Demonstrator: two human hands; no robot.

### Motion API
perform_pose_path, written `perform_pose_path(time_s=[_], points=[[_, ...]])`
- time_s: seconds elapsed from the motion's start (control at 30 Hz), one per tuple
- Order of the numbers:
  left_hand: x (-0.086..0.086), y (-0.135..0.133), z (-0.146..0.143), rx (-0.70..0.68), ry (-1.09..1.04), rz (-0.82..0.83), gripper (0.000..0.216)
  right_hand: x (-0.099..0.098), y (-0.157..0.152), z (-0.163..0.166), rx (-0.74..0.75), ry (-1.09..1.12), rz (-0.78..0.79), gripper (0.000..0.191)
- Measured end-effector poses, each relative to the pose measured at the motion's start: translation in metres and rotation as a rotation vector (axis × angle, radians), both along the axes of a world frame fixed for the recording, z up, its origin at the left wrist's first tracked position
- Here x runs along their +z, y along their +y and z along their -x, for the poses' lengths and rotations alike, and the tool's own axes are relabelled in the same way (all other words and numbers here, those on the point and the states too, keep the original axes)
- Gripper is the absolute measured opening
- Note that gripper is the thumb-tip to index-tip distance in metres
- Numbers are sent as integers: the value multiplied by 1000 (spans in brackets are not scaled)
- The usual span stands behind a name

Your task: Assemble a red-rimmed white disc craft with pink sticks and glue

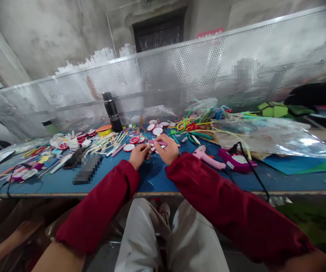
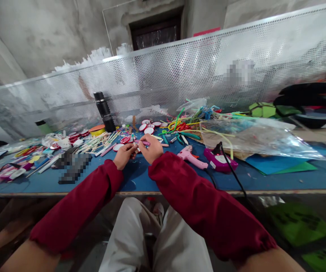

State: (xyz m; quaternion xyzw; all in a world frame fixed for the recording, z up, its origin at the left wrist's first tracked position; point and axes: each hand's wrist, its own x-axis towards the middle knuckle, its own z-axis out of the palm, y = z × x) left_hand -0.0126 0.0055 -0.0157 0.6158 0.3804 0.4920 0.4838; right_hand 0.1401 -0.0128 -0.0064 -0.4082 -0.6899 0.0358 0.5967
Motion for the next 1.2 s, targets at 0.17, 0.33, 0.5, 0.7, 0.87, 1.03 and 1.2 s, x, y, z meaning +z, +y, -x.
perform_pose_path(time_s=[0.17,0.33,0.5,0.7,0.87,1.03,1.2], points=[[0,0,0,-7,-1,3,30,0,-1,1,4,7,-16,10],[-1,1,0,-4,0,1,29,0,0,0,-10,1,-2,9],[-1,0,0,-11,3,-3,30,0,1,1,23,-6,1,8],[1,-1,0,-3,3,6,29,-1,1,0,-13,16,-6,10],[1,0,-1,-5,-4,-3,28,0,1,0,2,-16,4,8],[-1,1,0,-6,8,2,28,-1,1,1,-15,-3,-17,10],[-2,2,0,-4,11,-1,30,-2,2,1,0,-4,-4,9]])
